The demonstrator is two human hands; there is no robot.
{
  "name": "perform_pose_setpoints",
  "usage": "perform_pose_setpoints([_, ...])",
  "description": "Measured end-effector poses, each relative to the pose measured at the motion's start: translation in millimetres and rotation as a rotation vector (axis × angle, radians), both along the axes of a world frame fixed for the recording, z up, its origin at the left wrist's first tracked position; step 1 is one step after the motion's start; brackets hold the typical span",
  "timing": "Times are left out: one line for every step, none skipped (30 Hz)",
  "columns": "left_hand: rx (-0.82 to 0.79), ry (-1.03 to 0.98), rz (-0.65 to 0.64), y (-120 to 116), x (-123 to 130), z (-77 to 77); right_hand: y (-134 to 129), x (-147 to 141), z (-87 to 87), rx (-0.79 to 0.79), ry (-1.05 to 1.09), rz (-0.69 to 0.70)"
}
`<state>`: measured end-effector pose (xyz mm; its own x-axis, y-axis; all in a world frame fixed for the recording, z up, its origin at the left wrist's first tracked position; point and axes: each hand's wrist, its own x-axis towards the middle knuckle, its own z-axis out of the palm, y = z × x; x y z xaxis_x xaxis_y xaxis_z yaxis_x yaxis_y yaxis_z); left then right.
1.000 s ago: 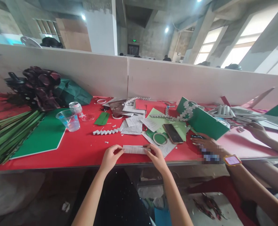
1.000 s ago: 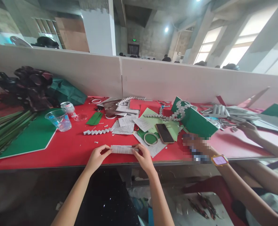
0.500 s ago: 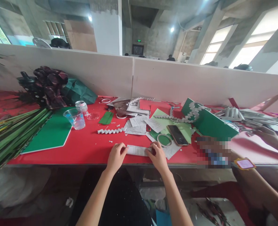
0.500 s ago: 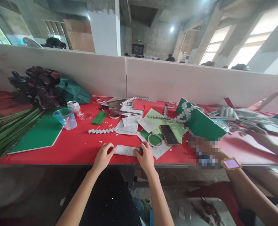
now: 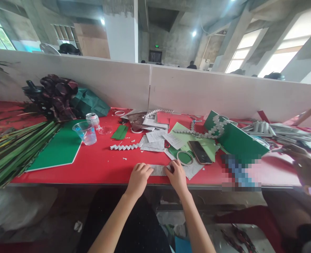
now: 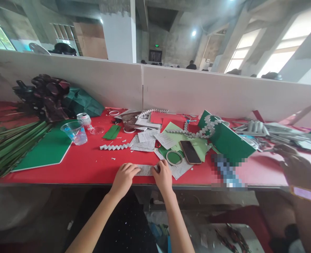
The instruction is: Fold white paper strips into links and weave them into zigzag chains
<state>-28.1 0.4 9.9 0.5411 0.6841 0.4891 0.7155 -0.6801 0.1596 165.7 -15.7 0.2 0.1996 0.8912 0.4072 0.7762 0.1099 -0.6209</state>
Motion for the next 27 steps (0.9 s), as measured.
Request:
perform_pose_setpoints([0.003,0.003,-0.024,-5,3,0.8,0,0,-0.2,0.003,0.003,0.002])
perform_pose_setpoints([0.007,-0.002,-0.008,-10,6,1.5,0,1,-0.6,0.007,0.005,0.005])
perform_pose_setpoints([0.010,-0.004,0.018,-16,9,2.1,0,1,-1.2,0.012,0.007,0.006])
perform_pose_setpoints([0.009,-0.004,0.041,-21,12,2.5,0,1,-1.8,0.019,0.008,0.008])
perform_pose_setpoints([0.005,-0.001,0.061,-26,14,2.8,0,1,-2.3,0.027,0.011,0.011])
perform_pose_setpoints([0.002,0.004,0.078,-31,16,2.7,0,2,-2.7,0.036,0.016,0.014])
perform_pose_setpoints([0.001,0.013,0.090,-34,18,2.3,0,2,-2.9,0.044,0.024,0.016])
perform_pose_setpoints([0.003,0.023,0.101,-37,20,1.3,0,2,-2.9,0.051,0.036,0.022])
perform_pose_setpoints([0.009,0.034,0.112,-40,21,-0.2,0,2,-2.8,0.057,0.049,0.027])
perform_pose_setpoints([0.017,0.046,0.123,-42,23,-2.1,0,2,-2.5,0.061,0.061,0.033])
perform_pose_setpoints([0.026,0.057,0.137,-44,24,-4.3,-1,2,-2.2,0.064,0.072,0.037])
perform_pose_setpoints([0.035,0.067,0.150,-45,25,-6.6,-1,3,-2.0,0.066,0.080,0.038])
perform_pose_setpoints([0.044,0.076,0.163,-47,27,-8.8,-1,3,-1.8,0.068,0.086,0.036])
perform_pose_setpoints([0.054,0.084,0.174,-49,28,-10.8,-1,3,-1.8,0.068,0.093,0.032])
perform_pose_setpoints([0.064,0.092,0.182,-51,29,-12.3,-2,3,-1.8,0.066,0.101,0.028])
perform_pose_setpoints([0.073,0.097,0.185,-52,30,-13.5,-2,3,-1.9,0.062,0.110,0.026])
perform_pose_setpoints([0.082,0.102,0.187,-54,31,-14.4,-2,3,-1.9,0.059,0.120,0.027])
perform_pose_setpoints([0.088,0.106,0.187,-56,32,-15.1,-3,4,-1.7,0.055,0.130,0.030])
perform_pose_setpoints([0.091,0.109,0.187,-57,32,-15.8,-3,4,-1.2,0.049,0.139,0.038])
perform_pose_setpoints([0.090,0.111,0.189,-58,33,-16.7,-4,4,-0.5,0.044,0.147,0.051])
perform_pose_setpoints([0.086,0.113,0.193,-59,33,-17.9,-5,3,0.4,0.037,0.153,0.071])
perform_pose_setpoints([0.080,0.115,0.199,-60,32,-19.5,-6,3,1.5,0.029,0.159,0.094])
perform_pose_setpoints([0.072,0.118,0.205,-60,32,-21.3,-7,3,2.6,0.023,0.163,0.119])
perform_pose_setpoints([0.063,0.121,0.210,-60,32,-23.4,-8,3,3.6,0.017,0.166,0.141])
perform_pose_setpoints([0.056,0.123,0.215,-59,31,-25.4,-8,2,4.5,0.014,0.167,0.154])
perform_pose_setpoints([0.052,0.125,0.217,-59,31,-27.5,-8,2,5.1,0.012,0.166,0.157])
perform_pose_setpoints([0.051,0.126,0.217,-59,30,-29.3,-8,2,5.5,0.008,0.161,0.154])
